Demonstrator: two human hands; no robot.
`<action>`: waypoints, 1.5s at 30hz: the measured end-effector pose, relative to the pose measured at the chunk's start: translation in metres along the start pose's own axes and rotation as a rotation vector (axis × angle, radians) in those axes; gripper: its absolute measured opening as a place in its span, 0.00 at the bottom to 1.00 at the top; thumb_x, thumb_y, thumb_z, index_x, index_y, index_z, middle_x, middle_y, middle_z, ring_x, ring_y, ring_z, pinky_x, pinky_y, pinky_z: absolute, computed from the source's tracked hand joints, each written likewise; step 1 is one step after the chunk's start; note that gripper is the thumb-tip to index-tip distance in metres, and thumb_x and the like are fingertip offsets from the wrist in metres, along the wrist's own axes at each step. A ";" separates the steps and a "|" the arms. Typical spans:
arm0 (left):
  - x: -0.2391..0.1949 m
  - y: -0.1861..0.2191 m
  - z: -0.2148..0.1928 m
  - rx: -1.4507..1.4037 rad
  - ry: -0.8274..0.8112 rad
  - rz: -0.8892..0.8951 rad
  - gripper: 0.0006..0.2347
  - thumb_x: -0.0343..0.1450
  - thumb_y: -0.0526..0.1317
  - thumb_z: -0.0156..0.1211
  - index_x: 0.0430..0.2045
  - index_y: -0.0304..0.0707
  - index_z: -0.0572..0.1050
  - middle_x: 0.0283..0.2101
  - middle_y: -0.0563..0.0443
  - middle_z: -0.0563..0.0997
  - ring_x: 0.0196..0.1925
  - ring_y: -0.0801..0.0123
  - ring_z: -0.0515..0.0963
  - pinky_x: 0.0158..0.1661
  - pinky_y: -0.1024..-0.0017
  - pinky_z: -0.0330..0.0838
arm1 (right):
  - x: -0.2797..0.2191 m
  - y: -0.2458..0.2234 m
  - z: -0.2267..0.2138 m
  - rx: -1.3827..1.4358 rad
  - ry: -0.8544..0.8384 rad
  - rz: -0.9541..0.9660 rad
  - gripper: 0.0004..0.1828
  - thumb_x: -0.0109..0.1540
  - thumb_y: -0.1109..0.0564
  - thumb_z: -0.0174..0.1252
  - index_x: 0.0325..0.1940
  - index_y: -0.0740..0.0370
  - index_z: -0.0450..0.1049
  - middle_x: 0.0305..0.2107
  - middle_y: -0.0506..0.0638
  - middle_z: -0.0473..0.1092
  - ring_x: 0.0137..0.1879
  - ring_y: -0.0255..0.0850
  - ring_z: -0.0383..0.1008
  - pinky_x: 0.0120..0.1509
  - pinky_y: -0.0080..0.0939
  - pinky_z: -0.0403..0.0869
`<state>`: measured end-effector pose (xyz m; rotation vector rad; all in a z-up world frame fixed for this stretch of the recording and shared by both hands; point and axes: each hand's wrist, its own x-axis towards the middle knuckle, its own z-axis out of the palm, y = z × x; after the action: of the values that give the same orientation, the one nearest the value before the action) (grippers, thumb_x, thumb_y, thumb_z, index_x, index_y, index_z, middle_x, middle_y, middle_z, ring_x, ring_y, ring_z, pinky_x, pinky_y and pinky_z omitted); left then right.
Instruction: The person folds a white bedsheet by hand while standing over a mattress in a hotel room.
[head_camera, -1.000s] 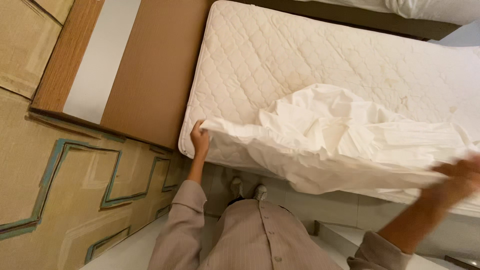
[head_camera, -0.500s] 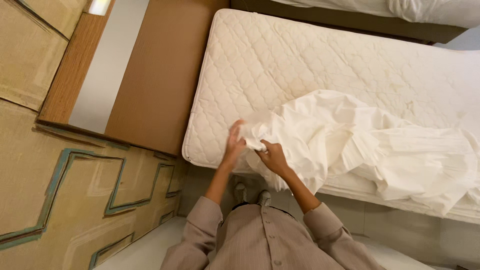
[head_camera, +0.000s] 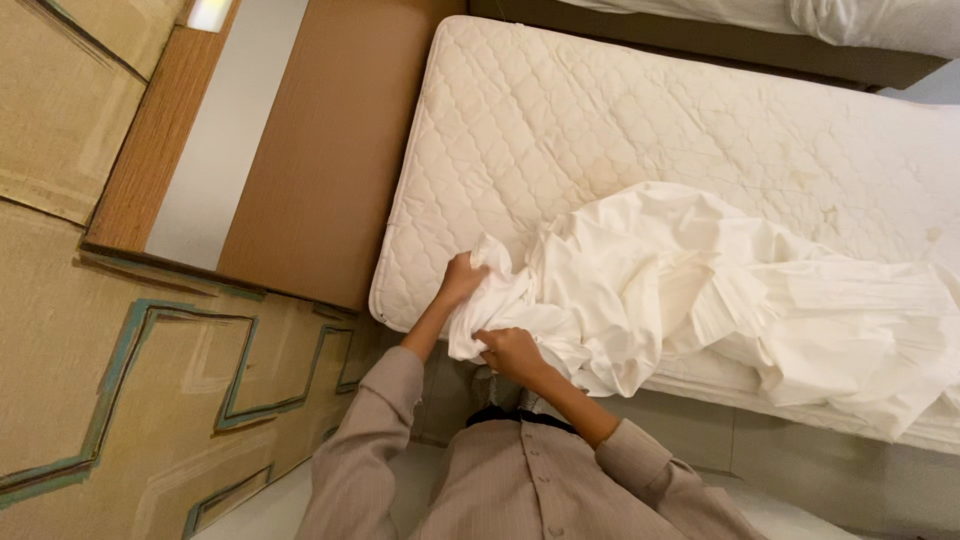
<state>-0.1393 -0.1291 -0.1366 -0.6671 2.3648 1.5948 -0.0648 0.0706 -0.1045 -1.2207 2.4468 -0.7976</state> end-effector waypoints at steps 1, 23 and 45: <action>0.005 0.002 0.003 -0.001 -0.003 0.001 0.16 0.65 0.46 0.64 0.44 0.42 0.81 0.41 0.46 0.85 0.49 0.53 0.84 0.46 0.59 0.78 | 0.001 -0.006 0.001 -0.001 0.000 0.003 0.15 0.57 0.55 0.64 0.48 0.50 0.77 0.28 0.54 0.80 0.34 0.56 0.82 0.41 0.57 0.80; -0.058 0.059 -0.134 -0.811 0.741 -0.047 0.28 0.70 0.49 0.67 0.54 0.22 0.67 0.47 0.37 0.72 0.52 0.56 0.73 0.56 0.53 0.65 | -0.122 -0.046 -0.177 0.728 0.276 0.298 0.13 0.63 0.56 0.64 0.24 0.60 0.74 0.15 0.45 0.68 0.28 0.36 0.65 0.39 0.38 0.67; -0.178 0.090 -0.047 -0.498 -0.127 0.367 0.17 0.80 0.46 0.51 0.18 0.50 0.71 0.24 0.66 0.66 0.30 0.79 0.63 0.36 0.81 0.60 | -0.018 -0.067 -0.177 0.502 0.303 -0.153 0.26 0.58 0.71 0.63 0.60 0.59 0.78 0.31 0.58 0.79 0.42 0.52 0.83 0.48 0.46 0.78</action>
<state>-0.0231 -0.0994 0.0298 -0.1969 2.0919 2.3421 -0.0964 0.1138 0.0782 -1.1588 2.1694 -1.6252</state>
